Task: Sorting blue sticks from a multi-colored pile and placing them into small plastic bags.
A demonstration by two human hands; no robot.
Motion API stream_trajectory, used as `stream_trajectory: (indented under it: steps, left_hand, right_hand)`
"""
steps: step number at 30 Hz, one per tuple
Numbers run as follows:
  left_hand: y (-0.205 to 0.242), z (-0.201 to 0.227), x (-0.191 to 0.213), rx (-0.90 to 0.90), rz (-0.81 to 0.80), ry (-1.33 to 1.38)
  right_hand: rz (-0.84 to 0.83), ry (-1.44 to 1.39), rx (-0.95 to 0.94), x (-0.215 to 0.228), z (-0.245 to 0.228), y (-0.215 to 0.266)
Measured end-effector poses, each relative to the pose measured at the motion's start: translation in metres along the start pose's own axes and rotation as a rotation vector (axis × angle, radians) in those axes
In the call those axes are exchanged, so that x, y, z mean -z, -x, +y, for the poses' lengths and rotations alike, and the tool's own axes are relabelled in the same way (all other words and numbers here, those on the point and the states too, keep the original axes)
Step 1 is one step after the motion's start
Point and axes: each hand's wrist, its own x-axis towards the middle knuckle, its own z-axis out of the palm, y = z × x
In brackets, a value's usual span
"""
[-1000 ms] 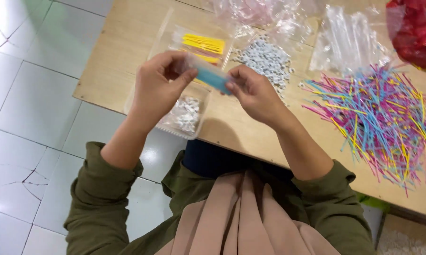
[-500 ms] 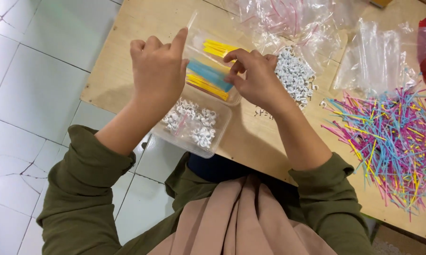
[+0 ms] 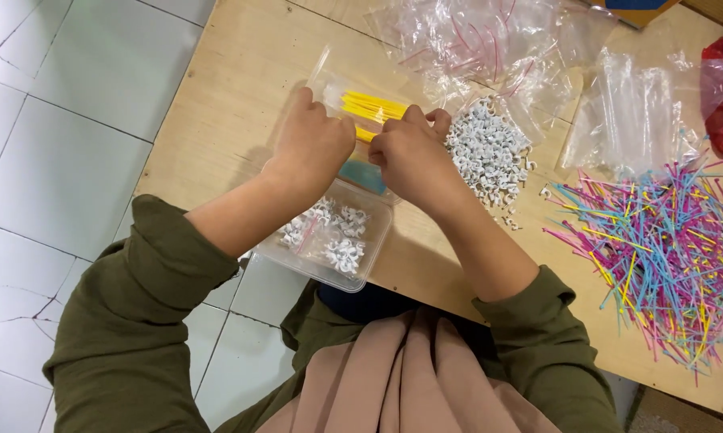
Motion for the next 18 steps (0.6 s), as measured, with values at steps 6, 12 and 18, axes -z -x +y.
stream_trajectory:
  steps: [6, 12, 18]
  left_hand:
    - [-0.002, -0.006, 0.010, -0.008, 0.009, 0.046]
    - [0.023, -0.018, 0.050, -0.008, 0.291, 0.024]
    - [0.080, 0.037, 0.150, -0.043, 0.341, 0.085]
  right_hand:
    - [-0.055, 0.031, 0.038, -0.012, 0.000, 0.000]
    - [0.252, -0.102, 0.169, 0.021, 0.003, 0.038]
    - [0.371, -0.154, 0.153, 0.068, 0.007, 0.118]
